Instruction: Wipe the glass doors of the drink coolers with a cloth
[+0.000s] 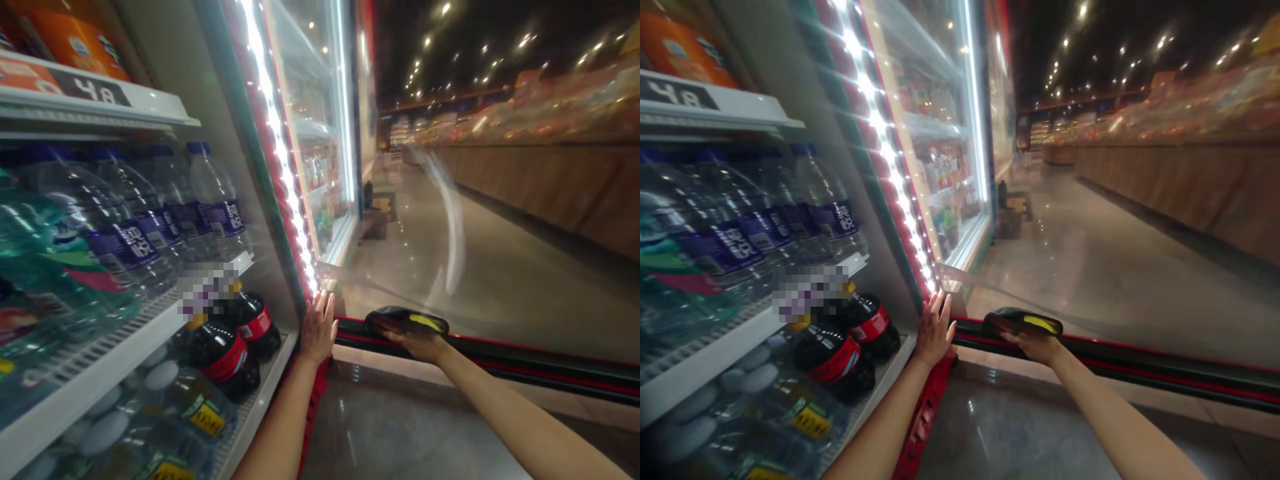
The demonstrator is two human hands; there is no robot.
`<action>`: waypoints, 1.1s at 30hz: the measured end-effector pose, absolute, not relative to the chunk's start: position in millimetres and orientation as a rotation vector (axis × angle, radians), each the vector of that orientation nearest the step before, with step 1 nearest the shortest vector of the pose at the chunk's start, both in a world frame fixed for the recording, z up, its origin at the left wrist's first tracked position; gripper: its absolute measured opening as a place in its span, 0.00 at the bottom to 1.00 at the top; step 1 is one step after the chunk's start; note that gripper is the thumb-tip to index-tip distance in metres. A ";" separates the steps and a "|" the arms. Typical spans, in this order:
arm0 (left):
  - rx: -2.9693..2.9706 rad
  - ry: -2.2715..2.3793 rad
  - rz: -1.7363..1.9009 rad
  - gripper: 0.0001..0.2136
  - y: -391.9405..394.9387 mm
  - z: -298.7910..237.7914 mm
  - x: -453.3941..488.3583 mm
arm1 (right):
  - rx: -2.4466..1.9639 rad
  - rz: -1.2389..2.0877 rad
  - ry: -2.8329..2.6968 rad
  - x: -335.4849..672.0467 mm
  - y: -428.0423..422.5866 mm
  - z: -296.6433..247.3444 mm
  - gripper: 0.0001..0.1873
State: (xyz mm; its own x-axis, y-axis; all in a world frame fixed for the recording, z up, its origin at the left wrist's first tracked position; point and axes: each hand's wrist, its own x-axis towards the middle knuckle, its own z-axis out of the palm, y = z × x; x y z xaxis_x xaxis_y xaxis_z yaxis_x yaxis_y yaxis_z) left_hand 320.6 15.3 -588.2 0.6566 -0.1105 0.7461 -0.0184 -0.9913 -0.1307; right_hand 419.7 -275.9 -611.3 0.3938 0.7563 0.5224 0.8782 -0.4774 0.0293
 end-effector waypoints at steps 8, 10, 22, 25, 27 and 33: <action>-2.720 0.482 -1.333 0.33 -43.4 -590.4 357.9 | -2.568 -0.619 -1.491 428.6 -444.7 -608.2 0.37; -2.708 0.545 -1.375 0.33 -61.6 -588.3 367.5 | -2.562 -0.667 -1.488 429.9 -483.4 -603.5 0.36; -2.567 1.047 -1.572 0.33 -186.4 -566.0 406.0 | -2.788 -1.059 -1.477 435.3 -633.1 -600.4 0.31; -2.561 1.120 -1.577 0.33 -210.5 -563.5 412.7 | -2.843 -1.195 -1.209 441.0 -658.8 -605.9 0.29; -2.562 1.159 -1.572 0.34 -223.8 -561.6 414.9 | -2.790 -1.272 -0.799 445.3 -676.4 -608.4 0.24; -2.584 1.162 -1.535 0.35 -246.4 -555.6 417.8 | -2.229 -1.503 0.325 471.8 -692.8 -611.9 0.32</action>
State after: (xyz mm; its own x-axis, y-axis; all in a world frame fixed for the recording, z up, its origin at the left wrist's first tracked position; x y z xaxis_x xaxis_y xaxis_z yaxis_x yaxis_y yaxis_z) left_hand 417.8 -246.4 -555.6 0.2872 -0.5389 0.7919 -0.6157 -0.7372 -0.2783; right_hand 471.8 -692.8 -611.9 0.3851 -0.4216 0.8210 0.0444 -0.8801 -0.4728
